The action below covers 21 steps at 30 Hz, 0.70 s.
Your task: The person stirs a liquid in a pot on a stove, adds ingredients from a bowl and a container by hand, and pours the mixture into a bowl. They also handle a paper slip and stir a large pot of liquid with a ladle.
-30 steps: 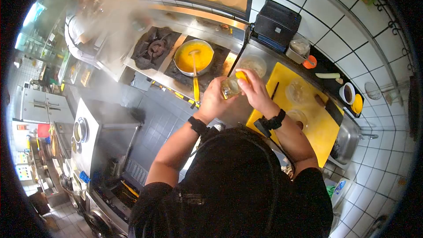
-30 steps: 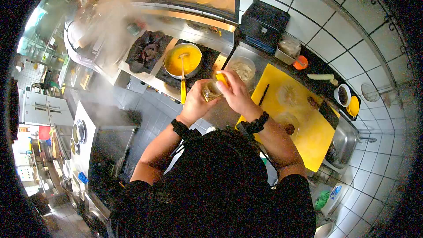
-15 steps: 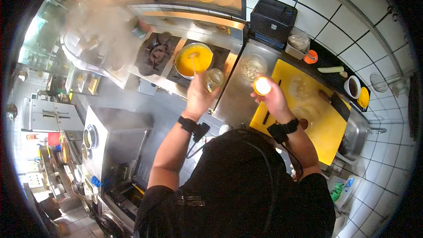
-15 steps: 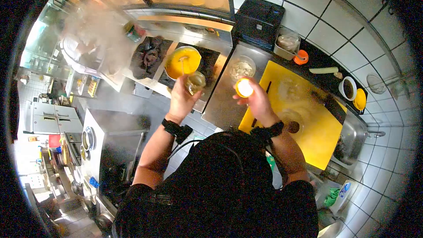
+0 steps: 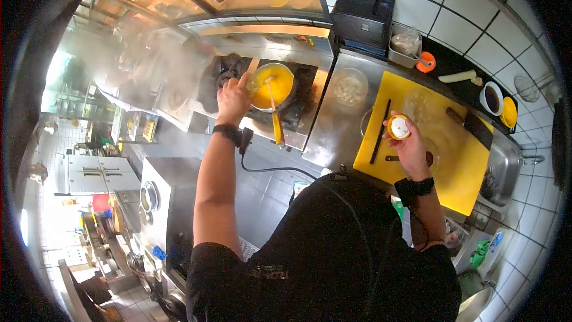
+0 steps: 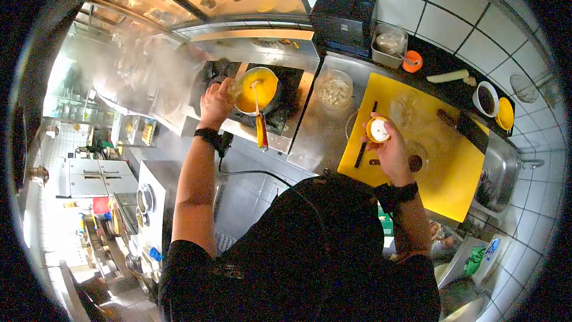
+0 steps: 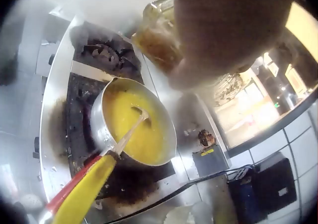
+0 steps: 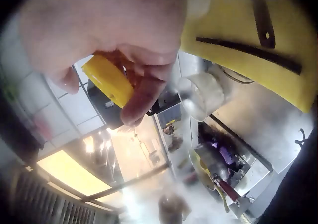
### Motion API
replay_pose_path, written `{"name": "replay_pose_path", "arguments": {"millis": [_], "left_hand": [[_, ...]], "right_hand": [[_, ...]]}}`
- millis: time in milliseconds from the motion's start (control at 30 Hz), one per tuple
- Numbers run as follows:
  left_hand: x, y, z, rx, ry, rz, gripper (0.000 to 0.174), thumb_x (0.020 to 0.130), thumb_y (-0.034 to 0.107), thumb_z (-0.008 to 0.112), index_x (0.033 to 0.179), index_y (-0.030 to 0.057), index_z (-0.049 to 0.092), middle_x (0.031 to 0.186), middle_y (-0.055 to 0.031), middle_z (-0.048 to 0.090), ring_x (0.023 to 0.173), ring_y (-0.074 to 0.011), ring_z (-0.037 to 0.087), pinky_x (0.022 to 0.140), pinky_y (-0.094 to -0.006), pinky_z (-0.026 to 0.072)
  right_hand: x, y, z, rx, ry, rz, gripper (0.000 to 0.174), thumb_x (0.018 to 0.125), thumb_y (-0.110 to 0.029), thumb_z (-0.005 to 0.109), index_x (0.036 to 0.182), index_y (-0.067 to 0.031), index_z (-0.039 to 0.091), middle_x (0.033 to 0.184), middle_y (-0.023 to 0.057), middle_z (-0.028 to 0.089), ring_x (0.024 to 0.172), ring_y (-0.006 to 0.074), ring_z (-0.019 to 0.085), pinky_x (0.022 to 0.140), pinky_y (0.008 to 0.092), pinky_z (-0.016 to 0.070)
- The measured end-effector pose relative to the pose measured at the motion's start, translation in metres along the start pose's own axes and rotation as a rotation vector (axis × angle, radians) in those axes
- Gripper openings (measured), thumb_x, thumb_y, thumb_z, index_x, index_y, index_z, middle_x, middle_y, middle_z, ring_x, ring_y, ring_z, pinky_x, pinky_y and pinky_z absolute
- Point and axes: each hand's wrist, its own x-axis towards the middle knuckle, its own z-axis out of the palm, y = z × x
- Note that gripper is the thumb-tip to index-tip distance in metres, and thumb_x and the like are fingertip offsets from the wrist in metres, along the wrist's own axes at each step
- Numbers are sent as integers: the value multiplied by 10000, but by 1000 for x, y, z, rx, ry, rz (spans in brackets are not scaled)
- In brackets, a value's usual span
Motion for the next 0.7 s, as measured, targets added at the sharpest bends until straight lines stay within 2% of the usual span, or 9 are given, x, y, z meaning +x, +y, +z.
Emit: {"name": "replay_pose_path", "arguments": {"millis": [33, 67, 333, 367, 400, 467, 533, 667, 700], "left_hand": [[4, -2, 1, 66, -49, -2, 482, 842, 322, 687, 1295, 225, 552, 1007, -91, 640, 983, -322, 638, 809, -480, 514], [6, 1, -3, 91, -74, -3, 468, 852, 323, 672, 1297, 236, 556, 1009, -90, 641, 976, -319, 643, 793, -488, 514], [20, 2, -14, 161, -37, 99, 442, 867, 312, 665, 1289, 239, 556, 967, -82, 626, 940, -312, 640, 756, -483, 516], [21, 3, -14, 167, -23, 115, 404, 853, 232, 643, 1249, 229, 564, 964, -85, 628, 938, -307, 644, 762, -477, 509], [22, 3, -15, 172, -9, 131, 379, 839, 151, 620, 1209, 220, 573, 961, -88, 631, 936, -302, 649, 768, -471, 502], [25, 3, -16, 188, 1, 150, 383, 840, 142, 616, 1213, 216, 572, 961, -89, 631, 931, -302, 649, 761, -469, 500], [29, 2, -17, 204, 11, 167, 387, 842, 132, 612, 1218, 212, 571, 961, -90, 632, 926, -302, 650, 755, -467, 497], [33, 3, -18, 245, -10, 189, 427, 842, 110, 602, 1255, 216, 567, 964, -85, 629, 933, -299, 645, 763, -462, 490], [34, 4, -18, 245, -7, 194, 436, 843, 110, 600, 1264, 219, 566, 966, -84, 627, 935, -298, 642, 766, -462, 489]], "right_hand": [[-2, 0, -3, 6, -8, -2, 474, 1009, -377, 465, 1336, -41, 536, 1102, 115, 690, 824, 216, 685, 658, 302, 523], [-3, 1, -5, 12, -1, -7, 474, 1009, -377, 465, 1336, -41, 536, 1102, 115, 690, 824, 216, 685, 658, 302, 523], [-11, 5, -15, 42, 25, -14, 477, 1021, -387, 463, 1333, -33, 530, 1101, 129, 689, 822, 213, 689, 630, 280, 546], [-12, 4, -14, 45, 28, -15, 477, 1021, -387, 463, 1333, -33, 530, 1101, 129, 689, 822, 213, 689, 630, 280, 546], [-13, 3, -12, 42, 42, -8, 462, 1038, -365, 416, 1338, -32, 529, 1105, 133, 687, 812, 200, 687, 627, 275, 548], [-14, 3, -13, 40, 59, -1, 453, 1054, -342, 369, 1342, -31, 529, 1109, 138, 684, 801, 186, 686, 623, 270, 550], [-13, 5, -15, 43, 40, -9, 483, 1029, -397, 455, 1330, -26, 529, 1090, 137, 687, 812, 202, 690, 608, 265, 560], [-17, 0, -11, 53, 39, 13, 479, 1028, -396, 460, 1326, -27, 531, 1084, 136, 688, 808, 199, 691, 603, 263, 566], [-15, 1, -13, 51, 40, 13, 468, 1039, -375, 424, 1336, -27, 523, 1095, 136, 683, 807, 193, 690, 607, 261, 562]]}}
